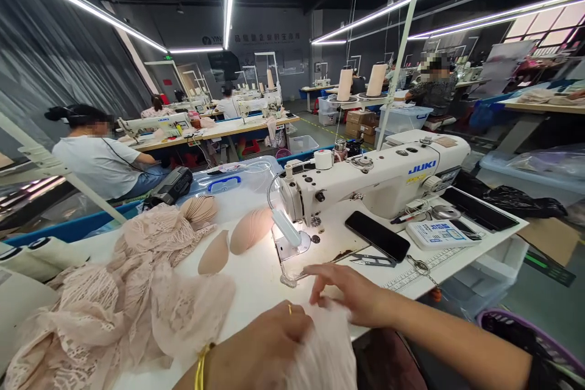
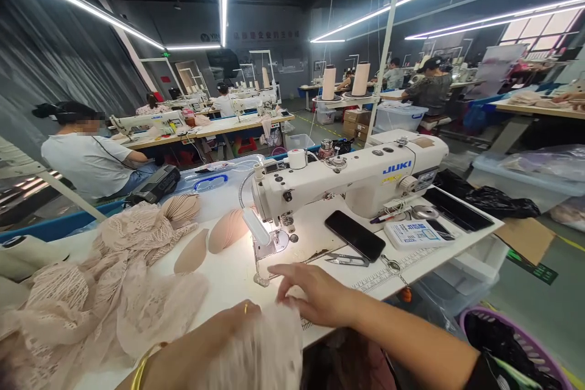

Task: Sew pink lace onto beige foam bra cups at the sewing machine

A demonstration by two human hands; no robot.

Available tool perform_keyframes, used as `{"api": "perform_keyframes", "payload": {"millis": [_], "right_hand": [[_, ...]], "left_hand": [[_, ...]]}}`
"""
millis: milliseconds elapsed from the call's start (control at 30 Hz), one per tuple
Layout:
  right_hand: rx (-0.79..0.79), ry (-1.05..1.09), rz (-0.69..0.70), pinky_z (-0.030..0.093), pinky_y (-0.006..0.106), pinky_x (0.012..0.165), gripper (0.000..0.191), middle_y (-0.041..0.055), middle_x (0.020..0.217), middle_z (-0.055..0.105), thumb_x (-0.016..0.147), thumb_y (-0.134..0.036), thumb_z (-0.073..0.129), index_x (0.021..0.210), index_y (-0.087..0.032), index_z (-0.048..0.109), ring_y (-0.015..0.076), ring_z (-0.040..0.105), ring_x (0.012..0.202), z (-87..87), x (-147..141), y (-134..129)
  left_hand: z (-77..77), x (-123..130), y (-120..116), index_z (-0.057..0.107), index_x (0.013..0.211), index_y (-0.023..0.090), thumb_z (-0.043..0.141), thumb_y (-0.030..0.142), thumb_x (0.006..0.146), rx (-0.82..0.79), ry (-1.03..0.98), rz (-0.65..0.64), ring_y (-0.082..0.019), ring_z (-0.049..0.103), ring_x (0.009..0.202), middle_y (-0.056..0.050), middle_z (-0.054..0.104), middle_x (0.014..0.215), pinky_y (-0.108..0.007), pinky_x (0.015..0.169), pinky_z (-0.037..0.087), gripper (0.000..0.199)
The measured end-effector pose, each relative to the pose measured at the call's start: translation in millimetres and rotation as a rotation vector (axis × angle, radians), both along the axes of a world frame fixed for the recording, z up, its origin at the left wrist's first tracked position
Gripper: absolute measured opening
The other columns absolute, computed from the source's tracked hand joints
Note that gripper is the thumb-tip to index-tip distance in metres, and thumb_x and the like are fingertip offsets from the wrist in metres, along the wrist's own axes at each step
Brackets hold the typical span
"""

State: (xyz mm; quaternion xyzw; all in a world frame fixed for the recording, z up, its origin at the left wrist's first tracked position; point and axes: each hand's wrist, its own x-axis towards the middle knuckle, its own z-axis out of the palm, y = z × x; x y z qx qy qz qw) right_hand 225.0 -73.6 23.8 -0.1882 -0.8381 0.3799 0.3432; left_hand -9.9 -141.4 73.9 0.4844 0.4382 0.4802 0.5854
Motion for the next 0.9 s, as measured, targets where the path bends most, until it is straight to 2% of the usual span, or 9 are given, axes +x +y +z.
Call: {"api": "perform_keyframes", "payload": {"millis": [67, 133, 200, 267, 367, 467, 567, 700, 900], "right_hand": [[0.325, -0.134, 0.03, 0.046, 0.039, 0.087, 0.03, 0.0049, 0.095, 0.076, 0.103, -0.019, 0.049, 0.118, -0.03, 0.072, 0.022, 0.062, 0.09, 0.9, -5.9, 30.9], [0.519, -0.28, 0.039, 0.044, 0.037, 0.085, 0.032, 0.0045, 0.091, 0.075, 0.105, -0.02, 0.046, 0.094, -0.029, 0.074, 0.0214, 0.059, 0.092, -3.0, -14.5, 60.2], [0.609, -0.375, 0.026, 0.042, 0.034, 0.08, 0.034, 0.0042, 0.087, 0.074, 0.104, -0.019, 0.046, 0.082, -0.026, 0.071, 0.0209, 0.057, 0.091, -10.4, -21.2, 82.0], [0.623, -0.383, -0.004, 0.039, 0.032, 0.075, 0.033, 0.0041, 0.086, 0.074, 0.101, -0.013, 0.047, 0.078, -0.024, 0.067, 0.0206, 0.057, 0.09, -17.7, -22.7, 92.9], [0.585, -0.31, -0.012, 0.039, 0.032, 0.076, 0.032, 0.0034, 0.092, 0.076, 0.094, -0.003, 0.045, 0.084, -0.024, 0.067, 0.02, 0.06, 0.09, -21.4, -15.9, 92.0], [0.569, -0.313, -0.008, 0.038, 0.033, 0.079, 0.03, 0.0031, 0.095, 0.076, 0.092, -0.002, 0.046, 0.092, -0.023, 0.069, 0.0203, 0.06, 0.091, -18.0, -7.4, 85.1], [0.562, -0.382, -0.069, 0.037, 0.034, 0.079, 0.029, 0.0035, 0.091, 0.074, 0.092, -0.003, 0.048, 0.09, -0.023, 0.069, 0.0207, 0.058, 0.088, -16.2, -4.6, 83.9], [0.571, -0.454, -0.125, 0.035, 0.033, 0.078, 0.03, 0.0032, 0.087, 0.071, 0.092, -0.001, 0.047, 0.089, -0.022, 0.068, 0.0203, 0.054, 0.085, -19.7, -5.7, 88.4], [0.566, -0.485, -0.212, 0.034, 0.033, 0.076, 0.029, 0.0031, 0.087, 0.069, 0.089, -0.001, 0.049, 0.094, -0.022, 0.069, 0.0201, 0.049, 0.079, -25.0, -6.9, 91.6]], "left_hand": [[2.1, 0.2, 12.5, 0.073, 0.055, 0.028, 0.084, 0.009, 0.057, 0.205, 0.324, -0.282, -0.028, 0.066, 0.086, -0.004, 0.076, 0.079, -0.049, 0.107, 0.038, 0.023], [3.4, 1.3, 30.8, 0.07, 0.058, 0.026, 0.071, 0.002, 0.062, 0.475, 0.767, -0.53, -0.03, 0.065, 0.102, -0.004, 0.078, 0.098, -0.053, 0.113, 0.025, 0.024], [1.6, 0.3, 49.6, 0.068, 0.06, 0.023, 0.066, -0.001, 0.062, 0.62, 1.054, -0.603, -0.032, 0.064, 0.11, -0.005, 0.075, 0.111, -0.055, 0.112, 0.022, 0.024], [-3.9, -2.1, 63.6, 0.067, 0.06, 0.022, 0.067, 0.001, 0.061, 0.626, 1.125, -0.604, -0.029, 0.066, 0.103, -0.006, 0.072, 0.114, -0.053, 0.108, 0.026, 0.021], [-14.5, -1.9, 70.9, 0.068, 0.061, 0.022, 0.07, 0.006, 0.064, 0.585, 1.092, -0.547, -0.026, 0.065, 0.091, -0.006, 0.071, 0.113, -0.054, 0.107, 0.027, 0.016], [-21.1, 7.6, 66.2, 0.07, 0.064, 0.021, 0.069, 0.006, 0.065, 0.538, 1.12, -0.474, -0.028, 0.065, 0.095, -0.008, 0.071, 0.113, -0.059, 0.106, 0.024, 0.015], [-24.2, 20.9, 58.8, 0.07, 0.067, 0.021, 0.067, 0.004, 0.066, 0.473, 1.163, -0.403, -0.031, 0.065, 0.104, -0.009, 0.07, 0.112, -0.062, 0.105, 0.025, 0.017], [-28.2, 32.6, 53.9, 0.071, 0.071, 0.021, 0.07, 0.004, 0.064, 0.4, 1.164, -0.299, -0.028, 0.064, 0.107, -0.007, 0.067, 0.116, -0.062, 0.11, 0.025, 0.018], [-32.3, 35.0, 58.4, 0.068, 0.071, 0.021, 0.067, -0.001, 0.064, 0.383, 1.221, -0.271, -0.026, 0.063, 0.111, -0.005, 0.066, 0.118, -0.06, 0.11, 0.029, 0.022]]}}
